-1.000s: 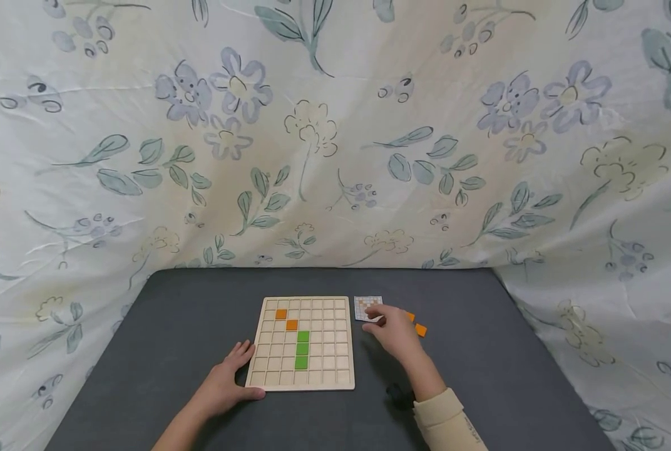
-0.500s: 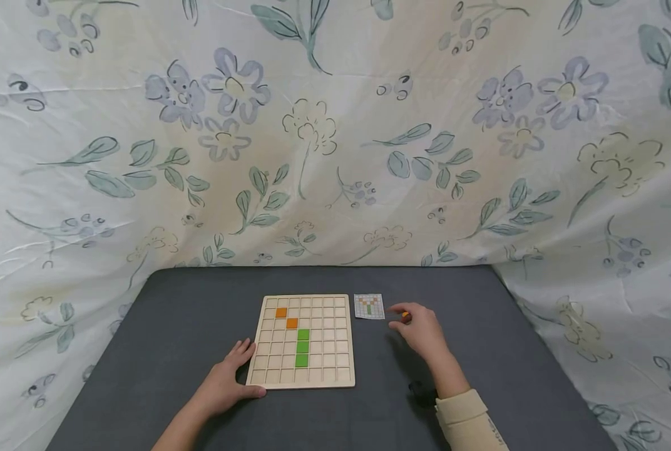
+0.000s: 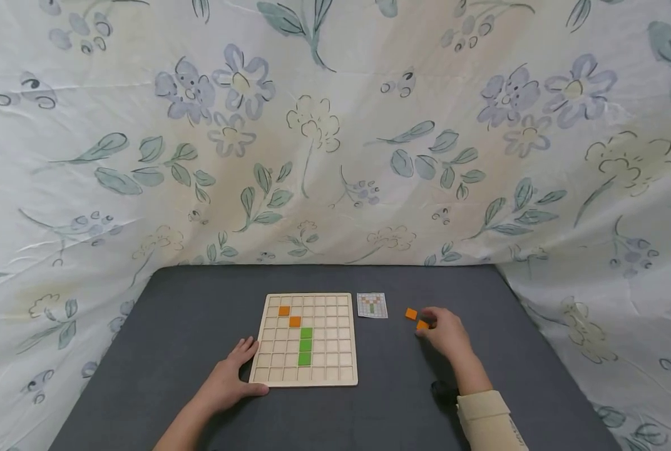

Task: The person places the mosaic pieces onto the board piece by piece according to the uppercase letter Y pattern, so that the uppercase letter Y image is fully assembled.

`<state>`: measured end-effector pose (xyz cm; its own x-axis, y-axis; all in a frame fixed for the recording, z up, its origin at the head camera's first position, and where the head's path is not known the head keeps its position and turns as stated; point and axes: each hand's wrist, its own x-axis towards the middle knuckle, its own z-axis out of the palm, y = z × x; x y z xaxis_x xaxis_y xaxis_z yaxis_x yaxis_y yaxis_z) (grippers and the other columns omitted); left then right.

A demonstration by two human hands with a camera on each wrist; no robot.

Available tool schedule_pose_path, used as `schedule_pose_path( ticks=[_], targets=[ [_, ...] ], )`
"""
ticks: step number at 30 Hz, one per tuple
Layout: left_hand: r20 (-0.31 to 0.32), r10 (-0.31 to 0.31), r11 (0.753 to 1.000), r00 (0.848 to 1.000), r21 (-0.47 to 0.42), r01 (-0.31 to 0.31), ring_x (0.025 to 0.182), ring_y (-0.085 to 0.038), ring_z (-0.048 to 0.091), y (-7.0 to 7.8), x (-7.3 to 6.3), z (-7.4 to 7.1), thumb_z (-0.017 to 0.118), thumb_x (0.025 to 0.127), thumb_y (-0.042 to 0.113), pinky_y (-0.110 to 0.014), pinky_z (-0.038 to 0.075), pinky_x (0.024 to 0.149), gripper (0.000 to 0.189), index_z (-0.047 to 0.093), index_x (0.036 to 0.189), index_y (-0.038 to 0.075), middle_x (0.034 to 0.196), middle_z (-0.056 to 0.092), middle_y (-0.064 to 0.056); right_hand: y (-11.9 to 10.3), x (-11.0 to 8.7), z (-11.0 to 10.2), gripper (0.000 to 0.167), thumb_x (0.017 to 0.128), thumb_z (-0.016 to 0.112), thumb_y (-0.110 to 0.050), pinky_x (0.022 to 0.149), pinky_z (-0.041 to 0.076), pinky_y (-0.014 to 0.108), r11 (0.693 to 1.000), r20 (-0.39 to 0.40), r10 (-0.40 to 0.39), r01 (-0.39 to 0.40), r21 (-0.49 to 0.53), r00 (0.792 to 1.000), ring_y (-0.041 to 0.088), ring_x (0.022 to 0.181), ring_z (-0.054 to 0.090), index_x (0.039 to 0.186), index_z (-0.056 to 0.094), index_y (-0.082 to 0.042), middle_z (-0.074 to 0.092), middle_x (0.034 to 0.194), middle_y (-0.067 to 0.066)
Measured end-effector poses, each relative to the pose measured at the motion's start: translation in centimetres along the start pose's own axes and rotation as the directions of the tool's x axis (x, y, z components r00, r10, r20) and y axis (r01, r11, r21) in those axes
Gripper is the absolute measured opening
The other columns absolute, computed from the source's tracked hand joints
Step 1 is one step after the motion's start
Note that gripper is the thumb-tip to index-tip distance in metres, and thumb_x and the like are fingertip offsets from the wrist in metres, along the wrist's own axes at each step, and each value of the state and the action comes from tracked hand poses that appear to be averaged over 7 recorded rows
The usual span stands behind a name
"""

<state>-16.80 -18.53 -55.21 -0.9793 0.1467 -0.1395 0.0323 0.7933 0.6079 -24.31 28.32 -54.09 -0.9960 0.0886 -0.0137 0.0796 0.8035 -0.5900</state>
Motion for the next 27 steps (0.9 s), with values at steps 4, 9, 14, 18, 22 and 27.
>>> schedule_pose_path(
  ticks=[4,9,14,18,22,27],
  targets=[
    [-0.001,0.0,1.0,1.0,0.003,0.0,0.153,-0.042,0.019,-0.1,0.0,-0.1,0.093,0.066,0.044,-0.072,0.027,0.11,0.109,0.041,0.154,0.005,0.164,0.029,-0.018,0.6,0.4,0.0,0.044,0.087,0.08,-0.013,0.083,0.055,0.049,1.0,0.032,0.007,-0.007,-0.015,0.999,0.035,0.103,0.064,0.126,0.065,0.002,0.064,0.12,0.022],
    [-0.003,-0.001,1.0,1.0,0.001,0.001,0.154,-0.042,0.019,-0.1,0.0,-0.1,0.093,0.065,0.044,-0.071,0.028,0.111,0.109,0.042,0.154,0.005,0.164,0.03,-0.018,0.6,0.5,0.1,0.028,0.088,0.078,-0.012,0.077,0.055,0.046,0.999,0.033,0.012,-0.011,-0.032,0.999,0.028,0.09,0.064,0.111,0.07,0.001,0.069,0.103,0.015],
    [-0.007,-0.011,1.0,1.0,0.006,0.011,0.153,-0.042,0.02,0.0,0.1,-0.1,0.093,0.065,0.044,-0.07,0.028,0.111,0.11,0.042,0.154,0.005,0.164,0.03,-0.018,0.2,0.3,-0.2,0.026,0.091,0.076,-0.013,0.078,0.056,0.046,0.999,0.017,-0.016,0.016,-0.052,1.0,0.029,0.092,0.065,0.112,0.071,0.001,0.07,0.105,0.015],
    [-0.01,-0.012,1.0,1.0,0.003,0.012,0.153,-0.042,0.02,0.0,0.0,0.0,0.093,0.065,0.044,-0.07,0.028,0.112,0.11,0.042,0.153,0.005,0.164,0.03,-0.018,-0.6,-0.1,-0.5,0.03,0.094,0.072,-0.016,0.078,0.056,0.046,0.997,-0.022,-0.058,0.057,-0.048,0.998,0.03,0.095,0.065,0.119,0.071,-0.001,0.068,0.112,0.017],
    [-0.014,-0.007,1.0,1.0,-0.001,0.007,0.153,-0.042,0.02,0.0,0.0,0.0,0.093,0.064,0.043,-0.07,0.028,0.112,0.109,0.043,0.153,0.004,0.164,0.03,-0.018,-1.8,-0.2,-0.7,0.031,0.095,0.072,-0.017,0.077,0.056,0.044,0.992,-0.022,-0.118,0.116,-0.055,0.993,0.029,0.095,0.064,0.122,0.07,-0.001,0.063,0.115,0.018],
    [-0.013,-0.001,1.0,1.0,0.004,0.001,0.153,-0.042,0.02,0.0,0.1,0.0,0.093,0.065,0.044,-0.07,0.028,0.111,0.109,0.042,0.153,0.005,0.164,0.031,-0.018,-3.7,0.0,-0.3,0.028,0.095,0.072,-0.018,0.079,0.056,0.044,0.982,-0.009,-0.18,0.179,-0.055,0.984,0.026,0.093,0.062,0.118,0.069,-0.003,0.061,0.116,0.016]
  ],
)
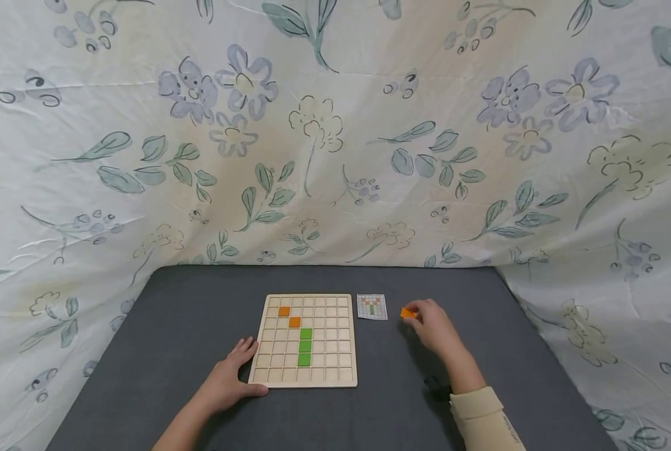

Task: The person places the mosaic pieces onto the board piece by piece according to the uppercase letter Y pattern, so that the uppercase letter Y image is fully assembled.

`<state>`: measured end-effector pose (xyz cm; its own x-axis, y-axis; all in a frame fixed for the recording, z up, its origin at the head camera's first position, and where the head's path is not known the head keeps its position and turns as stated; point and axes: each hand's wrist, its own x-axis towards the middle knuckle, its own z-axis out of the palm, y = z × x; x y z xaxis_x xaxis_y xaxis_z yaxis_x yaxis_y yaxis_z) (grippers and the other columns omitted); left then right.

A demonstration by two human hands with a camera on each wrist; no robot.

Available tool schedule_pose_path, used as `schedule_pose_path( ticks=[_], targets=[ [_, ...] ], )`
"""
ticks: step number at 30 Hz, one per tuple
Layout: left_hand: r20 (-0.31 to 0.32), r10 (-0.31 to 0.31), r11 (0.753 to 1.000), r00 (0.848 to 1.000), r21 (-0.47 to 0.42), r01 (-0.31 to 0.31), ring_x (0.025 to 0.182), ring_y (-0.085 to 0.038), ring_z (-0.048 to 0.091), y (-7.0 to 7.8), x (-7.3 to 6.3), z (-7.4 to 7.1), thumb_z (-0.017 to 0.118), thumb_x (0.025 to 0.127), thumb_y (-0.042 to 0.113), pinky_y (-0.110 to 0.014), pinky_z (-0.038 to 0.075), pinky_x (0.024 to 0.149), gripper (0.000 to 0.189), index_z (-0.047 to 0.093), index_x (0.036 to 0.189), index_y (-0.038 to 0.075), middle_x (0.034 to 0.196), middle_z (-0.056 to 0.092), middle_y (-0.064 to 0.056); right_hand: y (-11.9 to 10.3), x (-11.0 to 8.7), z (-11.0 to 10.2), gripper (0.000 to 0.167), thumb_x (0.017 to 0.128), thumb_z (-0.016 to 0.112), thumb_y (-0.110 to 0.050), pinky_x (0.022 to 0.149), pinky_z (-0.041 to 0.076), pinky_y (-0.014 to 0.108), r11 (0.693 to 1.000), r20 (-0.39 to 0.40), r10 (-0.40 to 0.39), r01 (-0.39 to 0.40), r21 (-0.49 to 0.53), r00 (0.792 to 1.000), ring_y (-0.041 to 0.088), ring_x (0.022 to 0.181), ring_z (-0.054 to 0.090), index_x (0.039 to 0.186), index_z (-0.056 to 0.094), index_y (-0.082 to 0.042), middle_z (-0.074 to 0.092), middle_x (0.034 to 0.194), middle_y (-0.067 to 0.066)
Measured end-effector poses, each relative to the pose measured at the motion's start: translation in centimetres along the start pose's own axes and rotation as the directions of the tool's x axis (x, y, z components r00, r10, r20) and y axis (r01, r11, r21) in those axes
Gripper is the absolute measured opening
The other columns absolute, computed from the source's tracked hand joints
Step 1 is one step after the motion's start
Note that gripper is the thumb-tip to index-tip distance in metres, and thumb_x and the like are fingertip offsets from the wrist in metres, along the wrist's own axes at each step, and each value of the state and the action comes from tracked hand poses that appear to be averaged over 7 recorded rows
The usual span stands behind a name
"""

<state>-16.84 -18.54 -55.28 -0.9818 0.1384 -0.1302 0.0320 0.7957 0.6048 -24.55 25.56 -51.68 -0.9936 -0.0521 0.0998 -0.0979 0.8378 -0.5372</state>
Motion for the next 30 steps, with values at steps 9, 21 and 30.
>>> schedule_pose_path(
  ticks=[9,21,30],
  targets=[
    [-0.004,0.008,1.0,1.0,0.002,-0.008,0.153,-0.042,0.02,-0.1,0.0,0.0,0.093,0.065,0.043,-0.071,0.027,0.111,0.109,0.042,0.153,0.004,0.164,0.031,-0.018,-2.9,0.8,1.5,0.026,0.093,0.074,-0.019,0.077,0.056,0.043,0.993,-0.013,-0.106,0.105,-0.051,0.994,0.022,0.091,0.064,0.118,0.073,-0.01,0.065,0.118,0.011],
    [0.003,-0.01,1.0,1.0,-0.008,0.01,0.154,-0.041,0.02,-0.1,0.1,0.0,0.093,0.065,0.044,-0.07,0.027,0.112,0.109,0.042,0.154,0.006,0.164,0.031,-0.016,-6.0,2.3,3.9,0.029,0.091,0.075,-0.02,0.074,0.055,0.038,0.975,0.044,-0.216,0.218,-0.043,0.975,0.017,0.085,0.062,0.119,0.074,-0.012,0.066,0.112,0.006],
    [0.007,-0.016,1.0,1.0,-0.003,0.016,0.154,-0.041,0.019,-0.1,0.2,0.0,0.093,0.066,0.044,-0.071,0.027,0.111,0.109,0.041,0.154,0.006,0.165,0.03,-0.016,-8.1,3.4,5.9,0.027,0.092,0.075,-0.025,0.066,0.051,0.031,0.965,0.108,-0.254,0.259,-0.032,0.961,0.013,0.081,0.059,0.117,0.075,-0.017,0.066,0.113,0.005]
  ],
)
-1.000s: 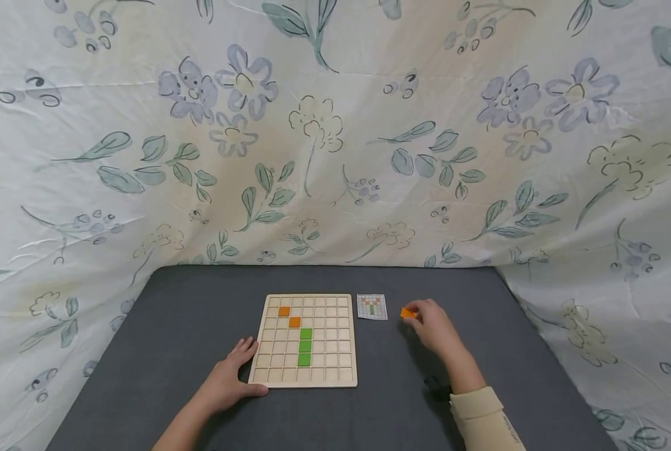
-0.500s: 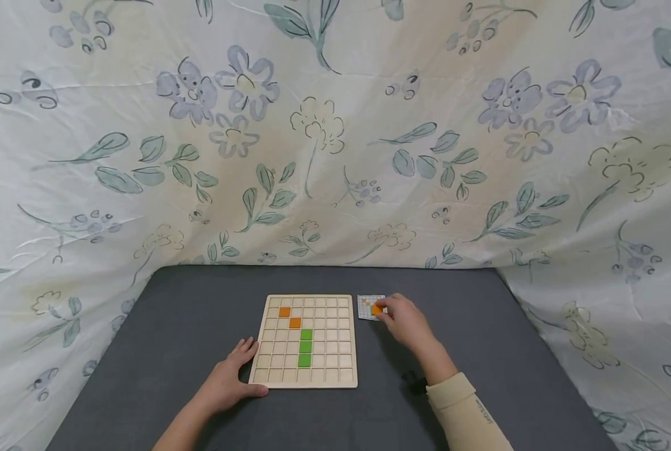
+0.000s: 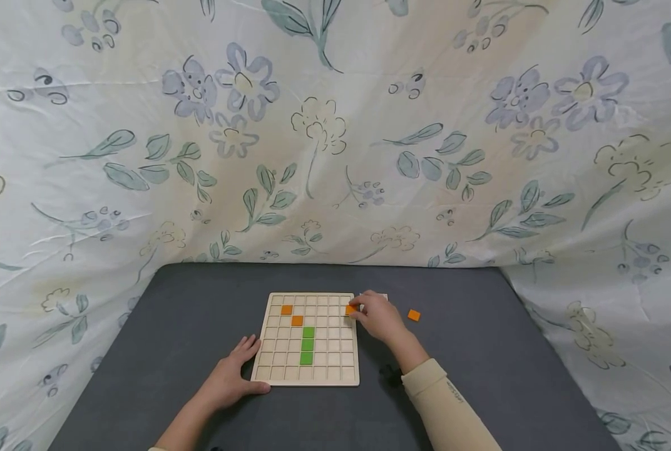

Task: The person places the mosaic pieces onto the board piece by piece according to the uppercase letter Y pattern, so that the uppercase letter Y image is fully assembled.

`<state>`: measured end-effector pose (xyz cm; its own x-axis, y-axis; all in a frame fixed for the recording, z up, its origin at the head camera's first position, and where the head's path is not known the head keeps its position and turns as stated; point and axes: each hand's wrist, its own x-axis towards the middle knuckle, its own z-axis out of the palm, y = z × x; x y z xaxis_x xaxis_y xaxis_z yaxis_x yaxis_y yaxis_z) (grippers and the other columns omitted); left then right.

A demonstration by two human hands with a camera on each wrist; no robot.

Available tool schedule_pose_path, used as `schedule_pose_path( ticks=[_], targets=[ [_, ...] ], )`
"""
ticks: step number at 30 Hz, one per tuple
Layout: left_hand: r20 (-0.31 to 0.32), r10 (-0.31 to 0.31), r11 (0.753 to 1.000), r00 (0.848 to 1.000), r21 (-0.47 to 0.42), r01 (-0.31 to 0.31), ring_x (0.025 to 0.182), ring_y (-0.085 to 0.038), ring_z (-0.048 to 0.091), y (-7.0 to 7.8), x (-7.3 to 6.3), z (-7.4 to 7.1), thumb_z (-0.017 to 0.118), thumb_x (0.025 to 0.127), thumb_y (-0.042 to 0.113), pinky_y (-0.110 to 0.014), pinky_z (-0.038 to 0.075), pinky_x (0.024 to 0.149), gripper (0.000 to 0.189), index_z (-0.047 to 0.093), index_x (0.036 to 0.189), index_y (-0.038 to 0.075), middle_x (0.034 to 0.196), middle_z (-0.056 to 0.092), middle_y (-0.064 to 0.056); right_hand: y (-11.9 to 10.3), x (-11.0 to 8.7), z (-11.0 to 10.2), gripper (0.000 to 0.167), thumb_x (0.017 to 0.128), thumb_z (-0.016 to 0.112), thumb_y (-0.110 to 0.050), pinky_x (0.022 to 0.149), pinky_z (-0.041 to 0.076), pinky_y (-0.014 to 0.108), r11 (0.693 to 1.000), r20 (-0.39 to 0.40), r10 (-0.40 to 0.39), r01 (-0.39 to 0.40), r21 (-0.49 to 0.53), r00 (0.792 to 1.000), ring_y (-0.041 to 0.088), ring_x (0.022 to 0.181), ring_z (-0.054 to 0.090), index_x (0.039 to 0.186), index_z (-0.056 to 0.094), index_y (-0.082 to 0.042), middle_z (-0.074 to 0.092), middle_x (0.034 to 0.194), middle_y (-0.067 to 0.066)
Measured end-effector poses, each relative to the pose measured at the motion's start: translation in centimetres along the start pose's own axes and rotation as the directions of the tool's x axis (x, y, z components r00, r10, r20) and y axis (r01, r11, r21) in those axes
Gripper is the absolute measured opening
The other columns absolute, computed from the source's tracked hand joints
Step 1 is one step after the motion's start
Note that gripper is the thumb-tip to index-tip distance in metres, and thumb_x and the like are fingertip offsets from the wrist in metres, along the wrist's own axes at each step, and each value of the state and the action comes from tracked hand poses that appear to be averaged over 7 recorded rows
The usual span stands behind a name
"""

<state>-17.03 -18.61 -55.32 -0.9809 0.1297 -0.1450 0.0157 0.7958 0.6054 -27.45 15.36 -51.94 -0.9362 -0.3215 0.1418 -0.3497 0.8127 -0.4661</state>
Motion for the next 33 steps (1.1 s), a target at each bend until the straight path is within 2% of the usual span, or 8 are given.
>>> schedule_pose_path(
  ticks=[5,13,18,24,33],
  targets=[
    [-0.004,0.007,1.0,1.0,0.001,-0.007,0.154,-0.041,0.02,0.0,0.0,0.0,0.093,0.066,0.043,-0.071,0.027,0.112,0.109,0.041,0.154,0.006,0.164,0.03,-0.017,-0.7,0.7,0.8,0.025,0.092,0.075,-0.025,0.063,0.047,0.029,0.999,0.004,-0.044,0.044,0.011,0.999,0.012,0.077,0.055,0.116,0.075,-0.016,0.065,0.103,0.002],
    [-0.005,0.008,1.0,1.0,0.003,-0.008,0.154,-0.041,0.02,0.1,0.1,0.1,0.093,0.065,0.044,-0.07,0.027,0.112,0.11,0.041,0.154,0.006,0.164,0.03,-0.017,-2.0,1.9,2.0,0.028,0.092,0.075,-0.025,0.07,0.053,0.032,0.997,0.07,-0.052,0.048,0.061,0.996,0.017,0.088,0.064,0.118,0.075,-0.015,0.066,0.113,0.006],
    [-0.005,0.002,1.0,1.0,0.007,-0.002,0.154,-0.041,0.02,0.1,-0.1,0.0,0.093,0.065,0.044,-0.071,0.026,0.111,0.11,0.042,0.154,0.005,0.164,0.03,-0.017,-2.8,2.6,3.1,0.028,0.091,0.077,-0.025,0.075,0.055,0.033,0.997,0.107,-0.071,0.067,0.042,0.992,0.018,0.092,0.066,0.117,0.076,-0.015,0.069,0.116,0.005],
    [-0.009,-0.005,1.0,1.0,0.008,0.005,0.154,-0.041,0.02,0.3,-0.2,0.1,0.093,0.065,0.044,-0.072,0.026,0.111,0.11,0.042,0.154,0.005,0.164,0.03,-0.018,-3.5,2.9,3.6,0.024,0.089,0.079,-0.024,0.08,0.055,0.036,0.998,0.125,-0.059,0.055,0.034,0.99,0.02,0.098,0.067,0.111,0.077,-0.014,0.071,0.107,0.002],
    [-0.01,-0.014,1.0,1.0,0.001,0.014,0.153,-0.042,0.02,0.3,-0.4,0.3,0.094,0.064,0.043,-0.072,0.027,0.111,0.11,0.042,0.153,0.005,0.164,0.031,-0.018,-4.4,2.9,4.2,0.02,0.086,0.082,-0.021,0.082,0.055,0.036,0.999,0.148,-0.031,0.029,0.012,0.989,0.019,0.097,0.067,0.105,0.079,-0.016,0.072,0.106,0.0]
  ],
)
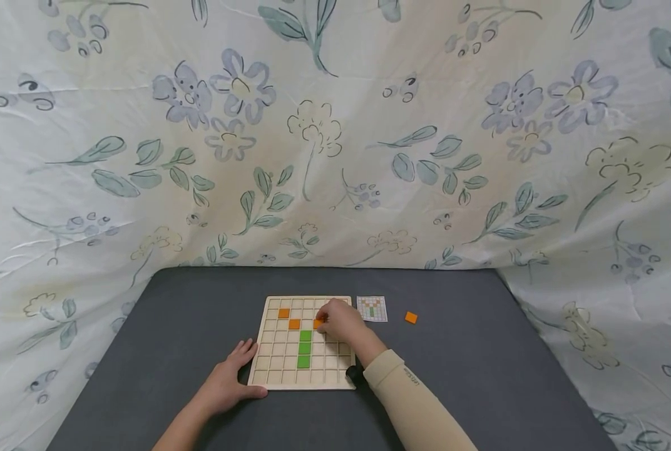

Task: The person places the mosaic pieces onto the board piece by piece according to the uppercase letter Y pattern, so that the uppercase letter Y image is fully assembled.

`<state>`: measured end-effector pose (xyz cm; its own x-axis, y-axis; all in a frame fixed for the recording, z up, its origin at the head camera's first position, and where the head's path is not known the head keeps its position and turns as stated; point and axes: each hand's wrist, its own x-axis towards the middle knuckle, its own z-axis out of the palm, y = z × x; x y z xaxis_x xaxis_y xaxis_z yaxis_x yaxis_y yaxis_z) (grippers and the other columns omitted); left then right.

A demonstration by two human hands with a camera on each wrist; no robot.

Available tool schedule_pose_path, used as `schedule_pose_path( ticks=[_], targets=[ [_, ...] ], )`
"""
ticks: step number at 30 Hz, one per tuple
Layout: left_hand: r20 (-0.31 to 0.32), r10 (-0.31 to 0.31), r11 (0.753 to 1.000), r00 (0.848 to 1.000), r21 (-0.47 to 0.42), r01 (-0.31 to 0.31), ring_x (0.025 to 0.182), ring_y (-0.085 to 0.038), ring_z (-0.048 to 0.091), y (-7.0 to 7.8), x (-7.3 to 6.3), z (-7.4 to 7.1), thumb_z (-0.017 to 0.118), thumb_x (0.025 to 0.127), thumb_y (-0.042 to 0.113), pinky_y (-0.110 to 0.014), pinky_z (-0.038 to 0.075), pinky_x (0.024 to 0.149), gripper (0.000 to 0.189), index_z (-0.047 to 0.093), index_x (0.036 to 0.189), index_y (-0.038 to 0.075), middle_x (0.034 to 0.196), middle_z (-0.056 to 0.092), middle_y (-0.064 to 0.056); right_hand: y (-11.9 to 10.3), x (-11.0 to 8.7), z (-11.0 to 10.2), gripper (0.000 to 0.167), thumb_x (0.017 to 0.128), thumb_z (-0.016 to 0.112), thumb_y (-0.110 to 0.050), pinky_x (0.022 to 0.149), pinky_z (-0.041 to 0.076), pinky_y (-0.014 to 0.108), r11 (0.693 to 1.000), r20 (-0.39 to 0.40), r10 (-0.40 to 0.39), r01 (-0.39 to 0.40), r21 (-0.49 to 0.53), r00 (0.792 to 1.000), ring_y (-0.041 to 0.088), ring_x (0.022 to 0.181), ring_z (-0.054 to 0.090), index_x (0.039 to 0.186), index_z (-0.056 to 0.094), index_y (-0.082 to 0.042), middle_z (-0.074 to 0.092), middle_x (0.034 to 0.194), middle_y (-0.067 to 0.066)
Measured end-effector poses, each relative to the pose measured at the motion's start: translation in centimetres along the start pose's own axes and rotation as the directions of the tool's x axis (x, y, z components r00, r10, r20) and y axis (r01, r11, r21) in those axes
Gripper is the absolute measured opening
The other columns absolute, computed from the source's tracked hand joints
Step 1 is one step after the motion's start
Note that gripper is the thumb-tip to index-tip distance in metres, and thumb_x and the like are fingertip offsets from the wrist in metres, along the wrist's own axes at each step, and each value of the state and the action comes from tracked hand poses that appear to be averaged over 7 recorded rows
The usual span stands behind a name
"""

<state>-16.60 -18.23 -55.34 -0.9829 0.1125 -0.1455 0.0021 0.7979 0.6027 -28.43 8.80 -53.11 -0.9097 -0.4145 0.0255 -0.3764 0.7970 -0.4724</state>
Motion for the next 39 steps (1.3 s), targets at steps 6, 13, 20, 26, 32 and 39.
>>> schedule_pose_path(
  ticks=[6,13,20,26,32,39],
  targets=[
    [-0.004,-0.009,1.0,1.0,-0.003,0.009,0.154,-0.041,0.02,0.0,0.0,-0.1,0.093,0.064,0.044,-0.071,0.026,0.112,0.11,0.043,0.154,0.006,0.164,0.031,-0.017,-0.1,0.0,-0.1,0.036,0.085,0.083,-0.024,0.081,0.055,0.037,1.0,0.02,0.007,-0.006,-0.005,1.0,0.019,0.098,0.066,0.12,0.075,-0.018,0.07,0.108,0.002],
    [-0.002,-0.005,1.0,1.0,-0.004,0.005,0.154,-0.041,0.019,-0.1,-0.2,-0.2,0.093,0.064,0.044,-0.071,0.026,0.112,0.11,0.042,0.154,0.006,0.164,0.03,-0.018,0.8,-0.9,-1.3,0.038,0.091,0.077,-0.024,0.074,0.054,0.038,0.998,-0.022,-0.017,0.018,0.064,1.0,0.021,0.094,0.065,0.127,0.071,-0.016,0.069,0.11,0.006],
    [-0.002,-0.027,1.0,1.0,0.002,0.027,0.154,-0.041,0.019,-0.3,-0.3,0.0,0.094,0.063,0.045,-0.072,0.026,0.111,0.111,0.043,0.154,0.006,0.164,0.03,-0.017,2.5,-3.0,-2.8,0.039,0.092,0.076,-0.027,0.066,0.051,0.032,0.994,-0.117,0.032,-0.02,0.107,0.993,0.018,0.087,0.062,0.128,0.07,-0.013,0.067,0.108,0.005],
    [-0.013,0.011,1.0,1.0,-0.011,-0.011,0.154,-0.041,0.02,-0.3,-0.4,-0.1,0.094,0.065,0.041,-0.071,0.028,0.11,0.109,0.042,0.154,0.006,0.164,0.031,-0.017,4.3,-4.8,-4.0,0.038,0.089,0.078,-0.025,0.064,0.052,0.033,0.988,-0.197,0.1,-0.074,0.134,0.975,0.017,0.085,0.063,0.124,0.072,-0.012,0.069,0.109,0.005],
    [-0.015,0.006,1.0,1.0,-0.004,-0.006,0.153,-0.042,0.02,-0.2,-0.4,-0.2,0.094,0.064,0.042,-0.071,0.027,0.11,0.109,0.042,0.154,0.005,0.163,0.031,-0.018,6.6,-6.3,-4.9,0.037,0.086,0.082,-0.023,0.067,0.053,0.035,0.979,-0.263,0.178,-0.143,0.145,0.948,0.018,0.086,0.065,0.121,0.073,-0.014,0.07,0.11,0.005],
    [-0.008,0.01,1.0,1.0,-0.003,-0.01,0.154,-0.041,0.02,-0.1,-0.1,0.0,0.093,0.065,0.044,-0.072,0.027,0.11,0.109,0.042,0.154,0.007,0.164,0.03,-0.016,9.7,-8.0,-6.6,0.041,0.086,0.082,-0.02,0.07,0.056,0.039,0.968,-0.305,0.234,-0.192,0.163,0.923,0.024,0.092,0.069,0.124,0.071,-0.009,0.07,0.114,0.009]
  ],
)
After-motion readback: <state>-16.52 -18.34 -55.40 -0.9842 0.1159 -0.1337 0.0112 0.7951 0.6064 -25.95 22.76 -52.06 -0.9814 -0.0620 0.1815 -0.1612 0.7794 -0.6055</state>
